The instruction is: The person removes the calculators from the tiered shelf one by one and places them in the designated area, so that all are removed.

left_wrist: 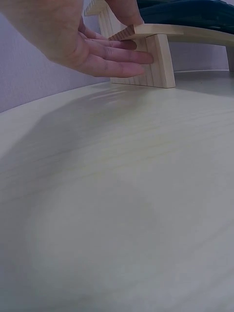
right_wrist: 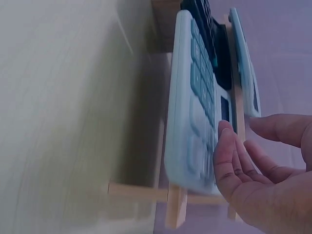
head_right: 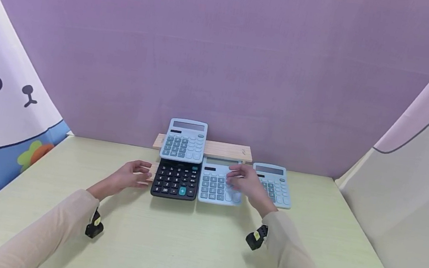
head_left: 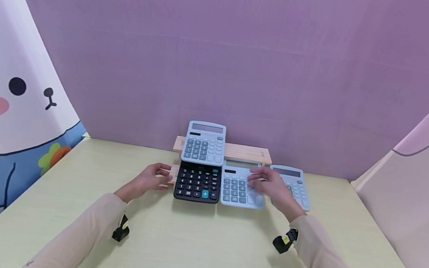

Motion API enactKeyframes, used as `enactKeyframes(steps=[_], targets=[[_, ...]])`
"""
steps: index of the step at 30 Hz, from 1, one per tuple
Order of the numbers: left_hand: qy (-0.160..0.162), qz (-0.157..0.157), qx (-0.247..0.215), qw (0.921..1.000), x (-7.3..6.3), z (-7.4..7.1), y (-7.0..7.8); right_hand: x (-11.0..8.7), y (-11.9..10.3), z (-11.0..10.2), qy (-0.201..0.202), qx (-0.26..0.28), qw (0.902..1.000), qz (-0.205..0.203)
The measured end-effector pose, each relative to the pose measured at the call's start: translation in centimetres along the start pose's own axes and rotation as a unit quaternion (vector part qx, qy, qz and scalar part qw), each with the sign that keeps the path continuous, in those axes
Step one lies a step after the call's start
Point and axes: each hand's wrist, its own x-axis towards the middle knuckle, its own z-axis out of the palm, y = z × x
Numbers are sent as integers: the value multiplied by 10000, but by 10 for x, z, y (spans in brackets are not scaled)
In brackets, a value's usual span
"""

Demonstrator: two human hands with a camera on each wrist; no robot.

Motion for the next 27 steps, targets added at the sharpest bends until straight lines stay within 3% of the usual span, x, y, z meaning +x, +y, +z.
enactKeyframes(steps=[11, 27], targets=[[41, -52, -5, 10000, -1, 0, 1, 17, -10, 28, 100, 283, 9992, 247], [30, 79, -86, 9999, -1, 2, 1, 36, -21, 62, 169, 1197, 9926, 105]])
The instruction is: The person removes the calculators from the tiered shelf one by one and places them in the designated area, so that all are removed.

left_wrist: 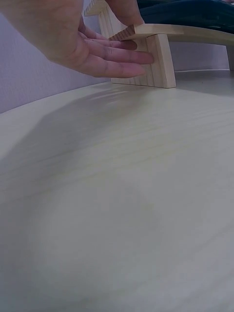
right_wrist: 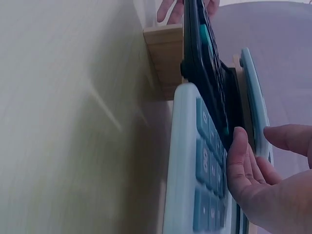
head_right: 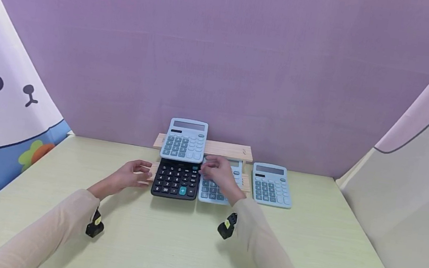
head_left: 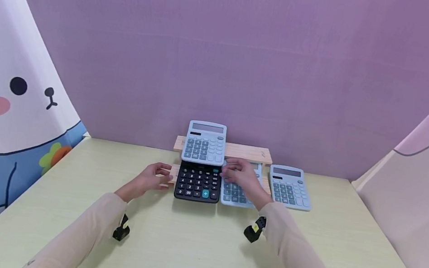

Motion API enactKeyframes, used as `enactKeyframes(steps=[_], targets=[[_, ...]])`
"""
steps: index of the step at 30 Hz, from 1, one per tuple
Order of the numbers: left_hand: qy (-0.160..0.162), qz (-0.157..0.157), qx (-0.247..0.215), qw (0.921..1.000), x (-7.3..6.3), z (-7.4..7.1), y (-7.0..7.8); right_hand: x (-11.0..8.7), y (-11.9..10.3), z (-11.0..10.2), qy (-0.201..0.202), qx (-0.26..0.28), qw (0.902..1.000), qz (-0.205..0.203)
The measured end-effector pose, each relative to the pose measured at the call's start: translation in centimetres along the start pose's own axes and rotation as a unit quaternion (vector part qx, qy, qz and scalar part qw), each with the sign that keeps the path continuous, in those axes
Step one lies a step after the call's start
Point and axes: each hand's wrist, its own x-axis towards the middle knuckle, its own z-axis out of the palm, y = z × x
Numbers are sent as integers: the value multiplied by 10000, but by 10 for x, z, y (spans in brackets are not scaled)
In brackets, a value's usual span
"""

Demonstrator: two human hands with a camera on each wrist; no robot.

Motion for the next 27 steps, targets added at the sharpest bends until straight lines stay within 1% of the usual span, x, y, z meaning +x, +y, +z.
enactKeyframes(steps=[9, 16, 27], targets=[[-30, -76, 23, 10000, 0, 1, 1, 4, -4, 13, 50, 410, 9991, -76], [35, -132, 30, 9999, 0, 1, 2, 8, -5, 18, 226, 639, 9977, 86], [-20, -40, -25, 10000, -1, 0, 2, 13, -3, 23, 497, 1005, 9936, 151]])
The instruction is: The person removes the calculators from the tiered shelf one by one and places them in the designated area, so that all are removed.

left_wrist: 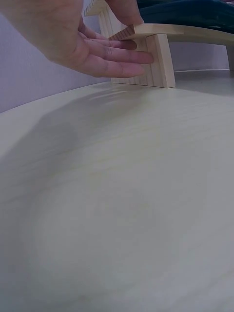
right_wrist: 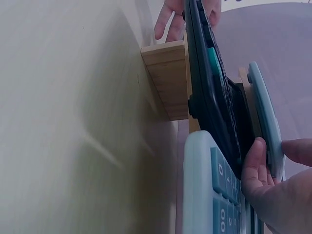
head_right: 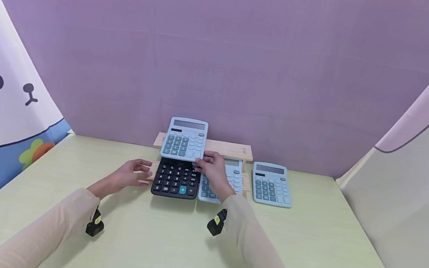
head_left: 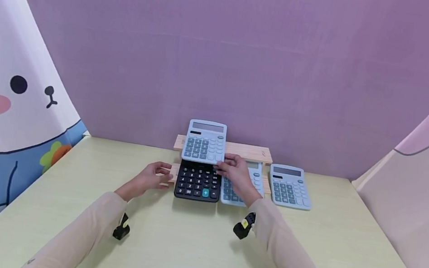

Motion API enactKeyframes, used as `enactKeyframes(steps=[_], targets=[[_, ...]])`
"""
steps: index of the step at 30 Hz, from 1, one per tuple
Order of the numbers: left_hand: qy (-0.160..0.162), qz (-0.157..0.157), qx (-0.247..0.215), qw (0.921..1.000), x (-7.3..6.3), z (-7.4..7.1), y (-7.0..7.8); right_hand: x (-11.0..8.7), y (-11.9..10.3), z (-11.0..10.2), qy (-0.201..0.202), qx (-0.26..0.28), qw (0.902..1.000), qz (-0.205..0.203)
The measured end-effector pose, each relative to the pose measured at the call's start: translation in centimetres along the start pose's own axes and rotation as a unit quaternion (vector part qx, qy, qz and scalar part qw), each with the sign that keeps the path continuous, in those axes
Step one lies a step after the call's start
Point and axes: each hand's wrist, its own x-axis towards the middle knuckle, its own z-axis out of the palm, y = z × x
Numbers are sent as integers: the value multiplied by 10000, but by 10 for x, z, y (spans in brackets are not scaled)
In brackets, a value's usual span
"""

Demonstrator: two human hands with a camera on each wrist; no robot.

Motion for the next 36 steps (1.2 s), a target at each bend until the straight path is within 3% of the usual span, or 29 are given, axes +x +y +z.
enactKeyframes(steps=[18, 36], targets=[[31, -30, 8, 10000, 2, -1, -2, -1, 1, 6, 265, 664, 9974, 64], [40, -72, -18, 10000, 1, 0, 0, -1, 8, 8, 418, 1156, 9922, -187]])
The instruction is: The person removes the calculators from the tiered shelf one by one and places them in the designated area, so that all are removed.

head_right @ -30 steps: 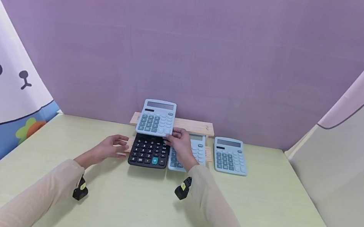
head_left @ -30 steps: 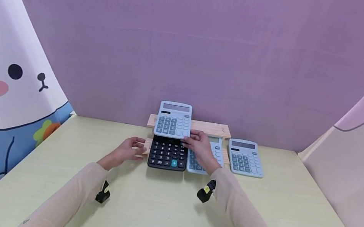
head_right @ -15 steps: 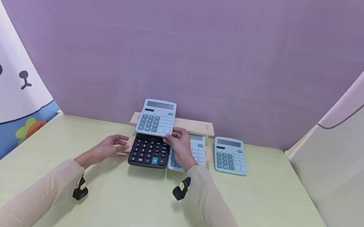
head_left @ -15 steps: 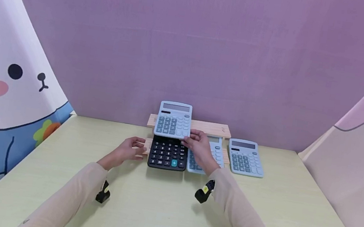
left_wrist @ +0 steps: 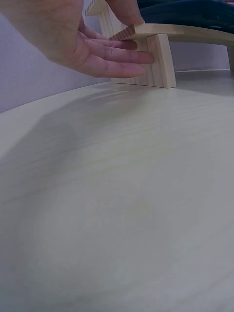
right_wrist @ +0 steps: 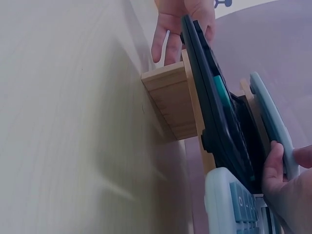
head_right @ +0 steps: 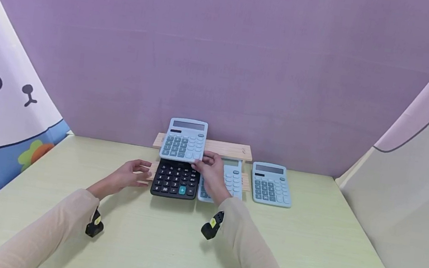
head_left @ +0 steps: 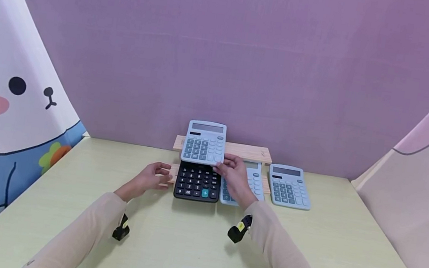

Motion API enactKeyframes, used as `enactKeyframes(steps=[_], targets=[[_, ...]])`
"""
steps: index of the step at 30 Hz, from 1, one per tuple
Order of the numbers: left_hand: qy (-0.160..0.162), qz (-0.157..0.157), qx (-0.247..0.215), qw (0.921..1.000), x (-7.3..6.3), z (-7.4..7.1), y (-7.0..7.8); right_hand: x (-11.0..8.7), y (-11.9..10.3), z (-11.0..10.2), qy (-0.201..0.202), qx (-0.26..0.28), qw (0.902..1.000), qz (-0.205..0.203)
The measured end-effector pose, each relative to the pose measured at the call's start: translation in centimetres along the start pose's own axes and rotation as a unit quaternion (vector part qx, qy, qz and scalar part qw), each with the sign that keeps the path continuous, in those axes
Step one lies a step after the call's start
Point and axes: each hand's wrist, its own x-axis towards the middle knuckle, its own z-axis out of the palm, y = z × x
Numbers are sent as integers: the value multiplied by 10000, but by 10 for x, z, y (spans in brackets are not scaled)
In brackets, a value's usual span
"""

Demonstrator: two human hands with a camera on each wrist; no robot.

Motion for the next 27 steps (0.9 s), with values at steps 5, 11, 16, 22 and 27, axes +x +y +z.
enactKeyframes(steps=[5, 11, 16, 22, 27], targets=[[15, 11, 26, 10000, 1, 1, -1, -1, 0, 0, 22, 115, 9999, 34], [3, 5, 29, 10000, 1, 1, -2, -2, 1, 1, 132, 236, 9996, 31], [-12, 55, 31, 10000, 0, 1, -3, -3, 1, 1, 126, 346, 9993, -11], [7, 33, 69, 10000, 2, 0, -3, -6, -2, -1, 76, 380, 9992, 36], [-20, 94, 98, 9999, 0, -1, -3, -8, -4, -2, 51, 380, 9993, 15]])
